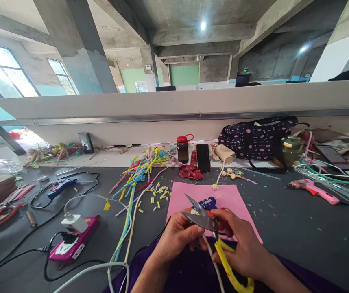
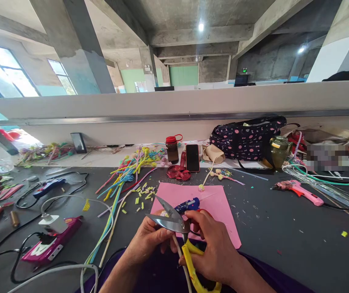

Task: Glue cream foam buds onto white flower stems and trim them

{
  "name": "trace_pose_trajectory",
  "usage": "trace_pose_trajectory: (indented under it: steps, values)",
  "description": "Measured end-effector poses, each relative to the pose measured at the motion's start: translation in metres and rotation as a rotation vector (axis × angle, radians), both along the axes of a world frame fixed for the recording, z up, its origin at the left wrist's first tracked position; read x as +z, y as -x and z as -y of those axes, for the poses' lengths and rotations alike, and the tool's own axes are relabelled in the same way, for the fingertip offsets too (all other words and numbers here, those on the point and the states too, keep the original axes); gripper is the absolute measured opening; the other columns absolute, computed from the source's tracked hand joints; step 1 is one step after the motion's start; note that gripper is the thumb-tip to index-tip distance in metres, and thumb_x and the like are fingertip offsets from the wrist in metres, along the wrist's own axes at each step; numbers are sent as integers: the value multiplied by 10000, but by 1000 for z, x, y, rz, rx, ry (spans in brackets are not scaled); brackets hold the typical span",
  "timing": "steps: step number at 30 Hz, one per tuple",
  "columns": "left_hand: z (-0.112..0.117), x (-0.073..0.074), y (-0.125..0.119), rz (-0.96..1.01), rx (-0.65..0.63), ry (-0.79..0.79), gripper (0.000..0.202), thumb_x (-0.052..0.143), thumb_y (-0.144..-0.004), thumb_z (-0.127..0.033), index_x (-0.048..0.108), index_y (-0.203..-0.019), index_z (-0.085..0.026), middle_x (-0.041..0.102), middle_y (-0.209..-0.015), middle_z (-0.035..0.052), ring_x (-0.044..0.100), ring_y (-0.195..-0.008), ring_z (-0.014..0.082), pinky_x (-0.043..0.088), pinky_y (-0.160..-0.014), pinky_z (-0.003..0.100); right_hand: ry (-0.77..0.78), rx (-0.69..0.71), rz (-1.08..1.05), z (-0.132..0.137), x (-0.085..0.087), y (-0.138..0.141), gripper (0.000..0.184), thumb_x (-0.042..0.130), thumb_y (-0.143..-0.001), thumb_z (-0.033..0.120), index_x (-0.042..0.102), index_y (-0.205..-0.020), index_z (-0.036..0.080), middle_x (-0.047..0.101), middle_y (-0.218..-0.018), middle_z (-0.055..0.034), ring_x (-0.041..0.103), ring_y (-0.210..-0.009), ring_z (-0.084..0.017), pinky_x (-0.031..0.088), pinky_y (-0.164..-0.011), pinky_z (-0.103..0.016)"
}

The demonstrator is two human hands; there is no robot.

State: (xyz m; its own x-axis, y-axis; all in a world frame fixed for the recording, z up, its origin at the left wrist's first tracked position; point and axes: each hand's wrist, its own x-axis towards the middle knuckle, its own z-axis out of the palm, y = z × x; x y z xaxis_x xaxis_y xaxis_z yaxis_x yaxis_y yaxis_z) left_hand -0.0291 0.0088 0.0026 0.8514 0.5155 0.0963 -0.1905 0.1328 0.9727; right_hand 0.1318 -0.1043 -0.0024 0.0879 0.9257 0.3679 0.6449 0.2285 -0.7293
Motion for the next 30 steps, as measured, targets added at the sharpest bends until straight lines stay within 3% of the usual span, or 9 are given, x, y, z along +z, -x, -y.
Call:
trace_pose_trajectory:
  steps: [10, 30]
  values:
    - [-2, -3, 0, -13, -2, -1, 226, 657, -754, -325, 623, -746, -102, 661, -588, 50, 619, -493, 122, 368, -386, 140, -6, 3, 28, 0, 1, 0, 741, 675, -545, 96, 398, -1209, 276, 521, -919, 14, 493, -723, -142, 408, -614, -239]
    - [-2, -2, 2, -12, -3, -9, 234, 674, -740, -331, 621, -808, -114, 652, -587, 38, 619, -491, 122, 379, -381, 139, 12, 0, 27, -1, -4, -1, 729, 714, -576, 153, 398, -1222, 275, 559, -911, 11, 505, -697, -144, 414, -601, -241]
